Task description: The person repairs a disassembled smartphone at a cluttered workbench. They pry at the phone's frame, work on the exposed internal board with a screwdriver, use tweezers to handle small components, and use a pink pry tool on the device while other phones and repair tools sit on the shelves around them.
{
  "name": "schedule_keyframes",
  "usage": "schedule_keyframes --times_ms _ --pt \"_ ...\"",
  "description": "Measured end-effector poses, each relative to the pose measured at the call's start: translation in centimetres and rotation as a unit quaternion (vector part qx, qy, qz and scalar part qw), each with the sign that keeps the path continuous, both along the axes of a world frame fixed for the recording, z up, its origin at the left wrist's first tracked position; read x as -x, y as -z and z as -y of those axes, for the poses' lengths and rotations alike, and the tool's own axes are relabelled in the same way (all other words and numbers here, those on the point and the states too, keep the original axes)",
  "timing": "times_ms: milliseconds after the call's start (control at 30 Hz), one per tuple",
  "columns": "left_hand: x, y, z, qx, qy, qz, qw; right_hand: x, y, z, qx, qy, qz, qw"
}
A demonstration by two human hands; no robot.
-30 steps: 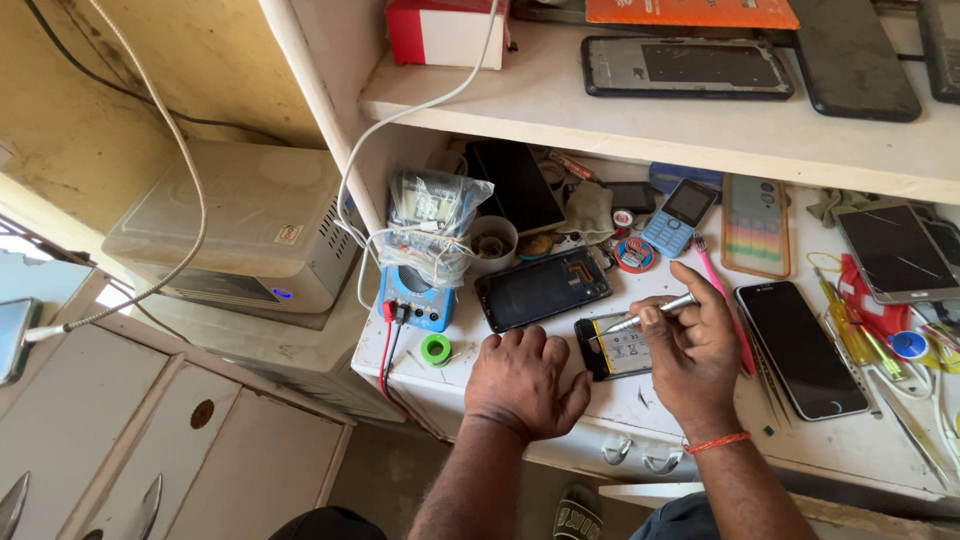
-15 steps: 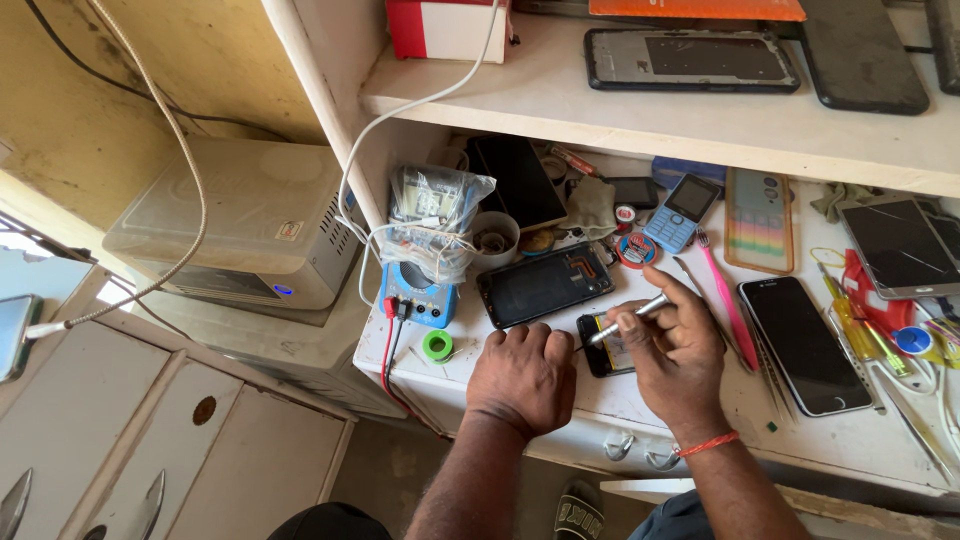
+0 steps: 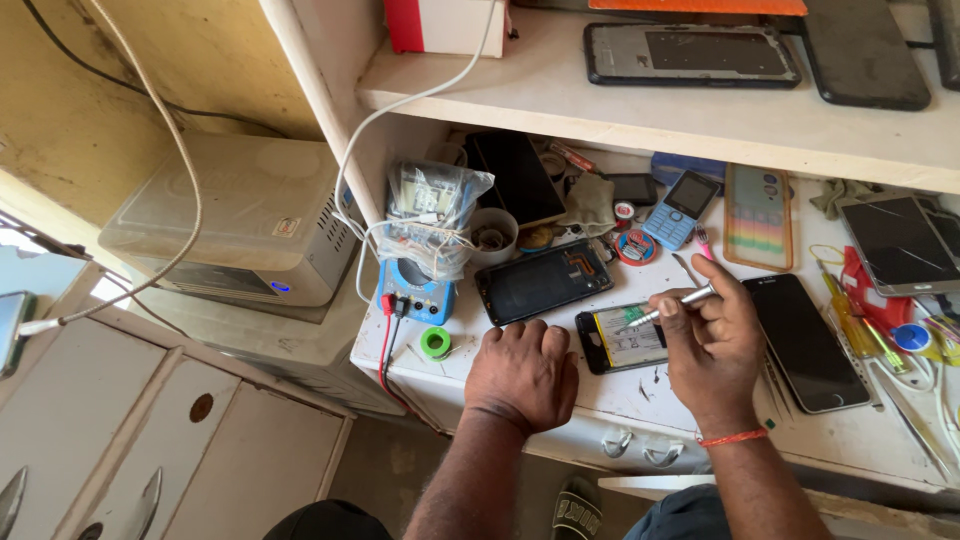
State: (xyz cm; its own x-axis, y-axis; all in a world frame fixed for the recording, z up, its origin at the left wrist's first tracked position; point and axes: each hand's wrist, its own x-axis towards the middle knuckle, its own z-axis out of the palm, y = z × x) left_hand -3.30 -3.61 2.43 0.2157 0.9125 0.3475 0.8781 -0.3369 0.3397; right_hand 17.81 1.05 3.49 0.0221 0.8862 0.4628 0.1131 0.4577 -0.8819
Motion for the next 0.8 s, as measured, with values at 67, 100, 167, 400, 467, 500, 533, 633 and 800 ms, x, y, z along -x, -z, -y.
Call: schedule_keyframes --times_ms 67,100,167,400,467,500,533,633,800 --pt "0.01 0.06 -0.11 0.0 0.003 0.0 1.0 -0.37 0.06 -0.01 -0.004 0.004 0.009 1.0" --pt "-0.03 0.09 -0.12 -0.005 0.003 0.001 1.0 -0.41 0.1 -0.03 -0.003 0.006 0.013 1.0" --pt "-0.01 0.14 -0.11 -0.016 0.002 0.002 1.0 -0.33 0.18 -0.03 -0.002 0.001 0.015 1.0" --pt "0.04 0.14 -0.06 -0.012 0.001 -0.005 1.0 0.18 -0.15 0.09 -0.013 -0.003 0.052 0.999" --pt "0.01 0.13 -0.08 -0.008 -0.001 -0.009 1.0 0.21 -0.2 0.09 -0.011 -0.004 0.053 0.999" --pt "0.01 0.11 -0.09 -0.005 -0.001 -0.011 1.0 0.2 -0.2 0.08 -0.008 -0.001 0.056 0.998" --pt "0.01 0.1 -0.11 -0.002 -0.001 -0.014 1.0 0.18 -0.17 0.08 -0.005 0.001 0.058 0.998" --pt "0.0 0.07 -0.1 -0.005 0.0 -0.012 1.0 0.16 0.04 0.15 -0.015 0.0 0.044 0.999" --pt "-0.09 -0.08 -0.07 0.003 -0.003 -0.009 1.0 0.26 0.11 0.16 -0.007 -0.008 -0.003 1.0"
